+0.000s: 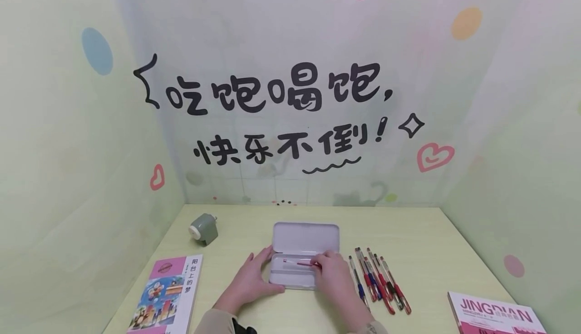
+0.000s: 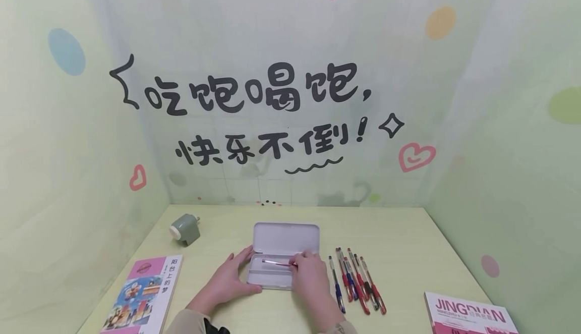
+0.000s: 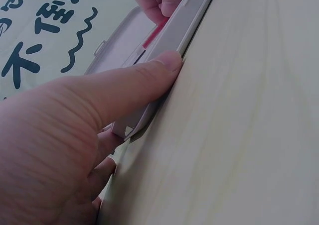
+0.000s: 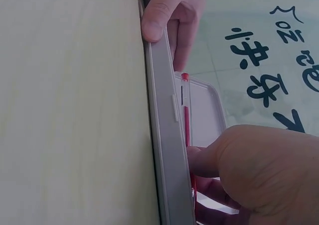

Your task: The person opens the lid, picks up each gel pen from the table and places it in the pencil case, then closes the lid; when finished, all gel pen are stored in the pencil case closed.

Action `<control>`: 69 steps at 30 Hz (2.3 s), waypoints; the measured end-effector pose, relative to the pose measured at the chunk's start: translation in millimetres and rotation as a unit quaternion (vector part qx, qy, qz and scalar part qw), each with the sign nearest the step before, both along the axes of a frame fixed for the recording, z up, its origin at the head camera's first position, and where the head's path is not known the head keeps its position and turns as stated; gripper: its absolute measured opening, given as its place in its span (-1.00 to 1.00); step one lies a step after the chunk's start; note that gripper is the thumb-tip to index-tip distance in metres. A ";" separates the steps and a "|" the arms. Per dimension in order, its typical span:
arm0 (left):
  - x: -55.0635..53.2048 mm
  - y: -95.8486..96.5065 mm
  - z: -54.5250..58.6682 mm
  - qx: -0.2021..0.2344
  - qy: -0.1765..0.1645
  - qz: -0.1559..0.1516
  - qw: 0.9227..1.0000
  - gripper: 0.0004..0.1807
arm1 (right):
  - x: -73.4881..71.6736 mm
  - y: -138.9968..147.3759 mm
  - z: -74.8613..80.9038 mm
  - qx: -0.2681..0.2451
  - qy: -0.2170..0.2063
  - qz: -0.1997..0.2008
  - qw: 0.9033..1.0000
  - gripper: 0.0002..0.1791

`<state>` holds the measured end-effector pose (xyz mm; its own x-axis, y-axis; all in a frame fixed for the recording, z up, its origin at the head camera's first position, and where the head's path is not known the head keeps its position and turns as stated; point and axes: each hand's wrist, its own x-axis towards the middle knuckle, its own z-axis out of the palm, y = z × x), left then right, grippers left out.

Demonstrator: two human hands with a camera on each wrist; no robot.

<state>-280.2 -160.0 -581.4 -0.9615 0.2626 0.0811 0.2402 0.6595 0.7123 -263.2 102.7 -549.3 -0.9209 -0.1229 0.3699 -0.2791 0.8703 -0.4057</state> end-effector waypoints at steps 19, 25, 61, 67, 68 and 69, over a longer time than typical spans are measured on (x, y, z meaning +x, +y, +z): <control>-2.7 0.0 1.9 -0.001 0.023 -0.023 0.999 0.39 | -1.2 -1.9 -1.8 0.002 -0.037 0.029 0.999 -0.93; -2.6 0.4 0.7 0.000 0.017 -0.018 1.000 0.39 | 1.0 5.0 -4.0 -0.021 -0.036 0.028 0.999 -0.90; -2.8 -0.3 1.4 0.003 0.001 -0.008 1.000 0.39 | 40.9 151.4 4.4 -0.052 -0.114 -0.183 0.975 -0.52; -3.0 -0.5 0.4 0.000 0.004 -0.009 1.000 0.39 | 45.6 162.0 4.2 -0.029 -0.153 -0.197 0.968 -0.52; -2.8 -0.7 0.6 0.000 0.004 -0.010 1.000 0.39 | 46.3 162.3 4.6 -0.023 -0.156 -0.199 0.967 -0.53; -2.8 -1.0 0.5 0.001 0.007 -0.012 1.000 0.39 | 46.9 162.6 5.0 -0.019 -0.159 -0.201 0.966 -0.54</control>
<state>-283.0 -160.9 -580.9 -0.9535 0.2862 0.0947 0.2662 0.6517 0.7102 -216.3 265.3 -544.3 -0.9592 0.2766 0.0581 0.2222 0.8652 -0.4495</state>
